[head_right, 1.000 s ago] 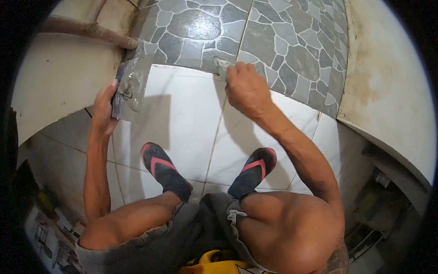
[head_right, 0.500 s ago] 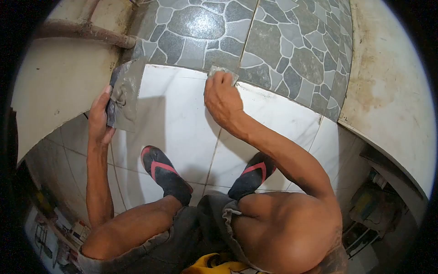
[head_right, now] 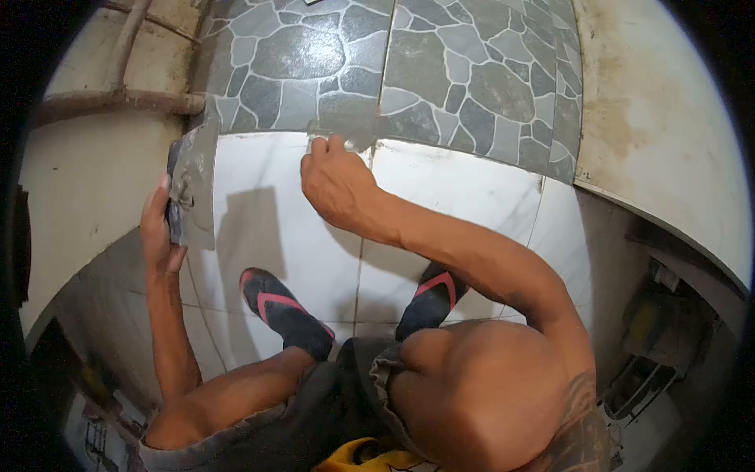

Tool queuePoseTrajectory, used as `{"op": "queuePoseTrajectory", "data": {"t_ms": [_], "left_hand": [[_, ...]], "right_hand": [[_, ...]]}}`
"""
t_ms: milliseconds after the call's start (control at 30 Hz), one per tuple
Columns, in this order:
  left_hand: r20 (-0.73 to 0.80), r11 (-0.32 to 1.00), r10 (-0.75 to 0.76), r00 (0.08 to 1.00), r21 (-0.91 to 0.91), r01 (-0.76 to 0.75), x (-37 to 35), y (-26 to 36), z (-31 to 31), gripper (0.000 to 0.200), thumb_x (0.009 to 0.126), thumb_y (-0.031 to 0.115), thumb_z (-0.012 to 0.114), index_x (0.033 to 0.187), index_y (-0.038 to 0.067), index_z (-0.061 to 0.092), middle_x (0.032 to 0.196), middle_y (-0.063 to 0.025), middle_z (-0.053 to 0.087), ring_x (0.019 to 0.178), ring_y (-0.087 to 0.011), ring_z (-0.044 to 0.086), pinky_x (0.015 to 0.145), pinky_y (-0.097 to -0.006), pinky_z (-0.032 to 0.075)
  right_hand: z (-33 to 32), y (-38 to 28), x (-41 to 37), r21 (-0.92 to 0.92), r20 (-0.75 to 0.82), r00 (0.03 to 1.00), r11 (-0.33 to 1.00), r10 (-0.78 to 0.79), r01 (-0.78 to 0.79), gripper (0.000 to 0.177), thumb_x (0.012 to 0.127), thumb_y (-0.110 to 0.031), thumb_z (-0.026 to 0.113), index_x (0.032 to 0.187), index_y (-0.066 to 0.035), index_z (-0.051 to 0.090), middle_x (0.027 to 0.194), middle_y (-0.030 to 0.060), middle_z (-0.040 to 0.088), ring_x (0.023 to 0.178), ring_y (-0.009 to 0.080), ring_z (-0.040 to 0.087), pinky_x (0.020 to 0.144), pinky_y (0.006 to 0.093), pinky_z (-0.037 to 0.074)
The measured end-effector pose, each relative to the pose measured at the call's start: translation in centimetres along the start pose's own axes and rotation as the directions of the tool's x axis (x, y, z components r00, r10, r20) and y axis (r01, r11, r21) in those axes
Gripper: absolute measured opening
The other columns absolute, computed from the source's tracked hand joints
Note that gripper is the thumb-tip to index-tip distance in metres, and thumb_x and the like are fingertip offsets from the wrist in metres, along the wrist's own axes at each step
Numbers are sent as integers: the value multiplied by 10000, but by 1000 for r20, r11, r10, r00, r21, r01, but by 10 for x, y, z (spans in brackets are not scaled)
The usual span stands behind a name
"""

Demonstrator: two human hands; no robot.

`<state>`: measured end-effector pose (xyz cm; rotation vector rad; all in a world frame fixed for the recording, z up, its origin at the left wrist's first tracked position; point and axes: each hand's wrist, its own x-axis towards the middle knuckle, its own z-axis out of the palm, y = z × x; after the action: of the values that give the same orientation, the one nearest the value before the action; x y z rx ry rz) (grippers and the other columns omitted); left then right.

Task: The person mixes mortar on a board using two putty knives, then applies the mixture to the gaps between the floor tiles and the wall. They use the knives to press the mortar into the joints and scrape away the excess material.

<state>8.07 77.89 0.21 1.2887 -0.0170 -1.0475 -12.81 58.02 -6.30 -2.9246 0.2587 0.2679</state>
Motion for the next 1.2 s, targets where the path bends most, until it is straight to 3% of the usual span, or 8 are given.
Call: {"op": "queuePoseTrajectory", "data": {"t_ms": [67,233,367,733,767,867,1000,1200], "left_hand": [[-1,1000,20,1000,6,-19,-2,-2,3,356,1029,218,468,1264,-40,538,1185,-106,641,1044,-168,640,910,-318,521],[-18,1000,-21,1000,7,22,4,-7,0,417,1038,220,442,1344,-63,469,1247,-119,603,1095,-173,610,962,-322,482],[-20,1000,-26,999,-9,26,-1,-2,17,327,1026,218,480,1248,-13,545,1145,-83,647,1001,-156,643,877,-316,525],[112,955,-16,994,295,-18,-1,51,34,501,1040,279,424,1414,-54,415,1340,-122,553,1208,-183,545,1048,-325,411],[109,940,-22,994,341,-17,0,63,40,516,1038,290,428,1424,-52,405,1347,-123,548,1218,-182,539,1056,-323,405],[136,885,-6,991,461,-58,-3,95,75,548,1027,311,451,1438,-46,394,1367,-124,533,1230,-179,533,1056,-314,408],[235,795,-29,972,594,-120,3,113,120,562,1007,336,502,1415,-45,432,1303,-118,576,1135,-149,587,981,-285,465],[313,917,-8,950,380,-118,13,100,130,517,1028,280,456,1411,-63,408,1270,-141,592,1067,-147,627,932,-294,517]], "right_hand": [[1,9,-12,-90,-169,978,987,118,-135,177,791,-109,595,873,44,631,929,180,544,879,287,533,562,334,522],[19,19,-52,-36,-74,995,997,-67,65,176,796,-137,592,875,17,623,932,175,526,885,288,527,575,338,531],[8,46,-58,-18,-159,981,993,114,-118,195,801,-145,580,891,20,633,952,188,520,891,302,519,563,335,523],[40,63,-102,-238,-84,985,956,153,-169,319,746,-77,601,1013,98,580,1008,222,514,933,327,526,559,321,527],[42,58,-108,-266,-167,983,956,81,-124,162,767,-98,592,866,28,612,954,192,536,905,300,544,547,293,516],[8,59,-107,49,-29,991,990,132,-130,169,757,-100,608,869,26,621,922,170,521,894,291,536,547,269,504],[31,78,-86,-145,-207,972,979,110,-142,177,756,-101,618,869,35,618,924,169,527,874,302,539,593,365,545],[-19,70,-62,112,-51,990,984,-134,139,129,782,-87,597,884,-7,598,971,145,540,971,290,539,667,358,521]]}}
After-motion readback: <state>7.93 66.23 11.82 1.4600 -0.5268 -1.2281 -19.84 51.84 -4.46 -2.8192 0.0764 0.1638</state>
